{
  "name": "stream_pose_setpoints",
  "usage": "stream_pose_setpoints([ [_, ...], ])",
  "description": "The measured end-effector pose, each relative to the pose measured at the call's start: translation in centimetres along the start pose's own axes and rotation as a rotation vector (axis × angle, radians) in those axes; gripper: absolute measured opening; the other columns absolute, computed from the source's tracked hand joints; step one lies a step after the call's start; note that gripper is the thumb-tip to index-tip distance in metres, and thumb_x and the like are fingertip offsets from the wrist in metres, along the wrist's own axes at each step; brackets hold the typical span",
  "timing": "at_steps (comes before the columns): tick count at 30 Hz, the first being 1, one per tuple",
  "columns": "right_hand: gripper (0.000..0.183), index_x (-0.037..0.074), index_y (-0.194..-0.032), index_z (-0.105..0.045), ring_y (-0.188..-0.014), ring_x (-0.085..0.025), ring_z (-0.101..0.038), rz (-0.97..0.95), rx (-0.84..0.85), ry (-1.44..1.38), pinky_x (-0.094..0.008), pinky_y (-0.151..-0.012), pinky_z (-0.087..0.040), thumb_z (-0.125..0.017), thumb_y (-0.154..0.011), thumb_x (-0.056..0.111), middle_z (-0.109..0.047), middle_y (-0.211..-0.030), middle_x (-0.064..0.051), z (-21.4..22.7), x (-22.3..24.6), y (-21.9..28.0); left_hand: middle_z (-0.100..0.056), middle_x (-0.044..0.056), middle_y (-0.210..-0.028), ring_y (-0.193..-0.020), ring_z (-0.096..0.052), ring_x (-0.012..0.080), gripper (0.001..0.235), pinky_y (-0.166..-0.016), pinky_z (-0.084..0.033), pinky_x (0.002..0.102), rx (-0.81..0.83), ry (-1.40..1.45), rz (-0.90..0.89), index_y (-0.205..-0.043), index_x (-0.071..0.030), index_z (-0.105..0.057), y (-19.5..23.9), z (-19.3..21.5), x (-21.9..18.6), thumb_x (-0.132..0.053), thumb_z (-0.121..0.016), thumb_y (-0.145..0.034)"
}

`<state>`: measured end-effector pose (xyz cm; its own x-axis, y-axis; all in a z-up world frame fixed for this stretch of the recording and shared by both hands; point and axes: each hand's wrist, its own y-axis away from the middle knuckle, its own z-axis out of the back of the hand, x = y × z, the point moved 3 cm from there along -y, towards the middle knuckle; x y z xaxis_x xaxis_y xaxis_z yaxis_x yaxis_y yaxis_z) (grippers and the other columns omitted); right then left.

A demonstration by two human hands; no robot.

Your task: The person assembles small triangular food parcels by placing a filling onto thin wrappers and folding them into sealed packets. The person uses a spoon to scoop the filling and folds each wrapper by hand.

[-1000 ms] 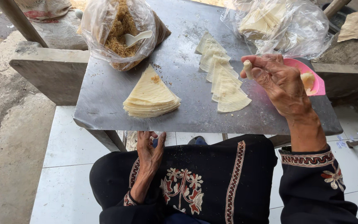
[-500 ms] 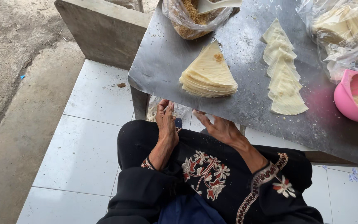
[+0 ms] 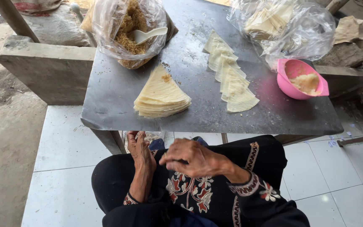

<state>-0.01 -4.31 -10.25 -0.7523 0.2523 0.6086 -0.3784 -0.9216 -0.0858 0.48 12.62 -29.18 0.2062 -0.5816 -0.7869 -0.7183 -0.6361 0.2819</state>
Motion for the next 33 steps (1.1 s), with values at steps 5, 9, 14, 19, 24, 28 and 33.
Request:
stream_pose_setpoints([
  [5, 0.010, 0.010, -0.096, -0.078, -0.086, -0.013, -0.070, 0.124, -0.361, 0.062, -0.033, -0.082, -0.057, -0.076, -0.090, 0.018, -0.076, -0.089, 0.000, 12.1, 12.2, 5.8, -0.060, -0.001, -0.113, -0.096, -0.054, 0.0097, 0.030, -0.081, -0.047, 0.027, -0.017, -0.136, 0.058, -0.123, -0.012, -0.056, 0.8, -1.1, -0.2, -0.024, -0.065, -0.097],
  [9, 0.007, 0.012, -0.099, -0.078, -0.083, -0.012, -0.067, 0.126, -0.488, 0.626, -0.040, -0.094, -0.050, -0.075, -0.095, 0.017, -0.078, -0.093, -0.001, 18.2, 11.6, 1.1, -0.056, 0.001, -0.122, -0.106, -0.056, 0.0153, 0.036, -0.091, -0.049, 0.033, 0.010, -0.166, -0.004, -0.127, -0.010, -0.054, 1.2, -2.4, -0.2, -0.024, -0.065, -0.096],
  [14, 0.032, 0.006, -0.119, -0.078, -0.102, -0.027, -0.061, 0.146, -0.530, 0.915, -0.040, -0.085, -0.051, -0.078, -0.095, 0.028, -0.076, -0.106, -0.006, 20.6, 9.7, -9.2, -0.061, 0.007, -0.111, -0.100, -0.057, 0.0130, 0.038, -0.086, -0.049, 0.030, 0.011, -0.148, 0.043, -0.129, -0.012, -0.056, 1.3, -2.8, -0.6, -0.025, -0.065, -0.094],
  [19, 0.026, 0.000, -0.096, -0.074, -0.065, -0.011, -0.065, -0.034, -0.523, 0.407, -0.028, -0.061, -0.053, -0.072, -0.100, 0.026, -0.075, -0.110, -0.006, 19.9, 6.9, -15.1, -0.058, 0.005, -0.105, -0.087, -0.050, 0.0119, 0.036, -0.073, -0.046, 0.030, 0.001, -0.183, 0.049, -0.125, -0.013, -0.059, 1.5, -2.3, -1.3, -0.027, -0.067, -0.094],
  [24, 0.018, 0.004, -0.106, -0.078, -0.062, -0.002, -0.065, -0.123, -0.652, 0.190, -0.020, -0.056, -0.052, -0.070, -0.100, 0.019, -0.076, -0.077, -0.002, 19.1, 5.0, -16.5, -0.056, 0.002, -0.106, -0.087, -0.049, 0.0105, 0.034, -0.073, -0.047, 0.028, -0.018, -0.186, 0.047, -0.123, -0.014, -0.060, 1.4, -1.5, -2.0, -0.028, -0.068, -0.093],
  [28, 0.017, 0.001, -0.106, -0.078, -0.061, -0.002, -0.058, -0.149, -0.688, -0.054, -0.019, -0.052, -0.045, -0.070, -0.099, 0.014, -0.072, -0.077, -0.003, 19.9, 4.5, -15.1, -0.056, 0.003, -0.111, -0.089, -0.050, 0.0125, 0.033, -0.076, -0.047, 0.030, -0.025, -0.201, 0.046, -0.122, -0.014, -0.061, 1.3, -1.5, -2.2, -0.027, -0.068, -0.093],
  [33, 0.019, -0.006, -0.109, -0.074, -0.063, -0.004, -0.057, -0.088, -0.710, -0.397, -0.017, -0.053, -0.043, -0.072, -0.099, 0.010, -0.069, -0.080, -0.006, 20.9, 4.1, -12.7, -0.055, 0.000, -0.120, -0.097, -0.053, 0.0149, 0.031, -0.084, -0.049, 0.033, -0.026, -0.270, -0.011, -0.120, -0.013, -0.063, 1.6, -1.7, -2.5, -0.026, -0.067, -0.092],
])
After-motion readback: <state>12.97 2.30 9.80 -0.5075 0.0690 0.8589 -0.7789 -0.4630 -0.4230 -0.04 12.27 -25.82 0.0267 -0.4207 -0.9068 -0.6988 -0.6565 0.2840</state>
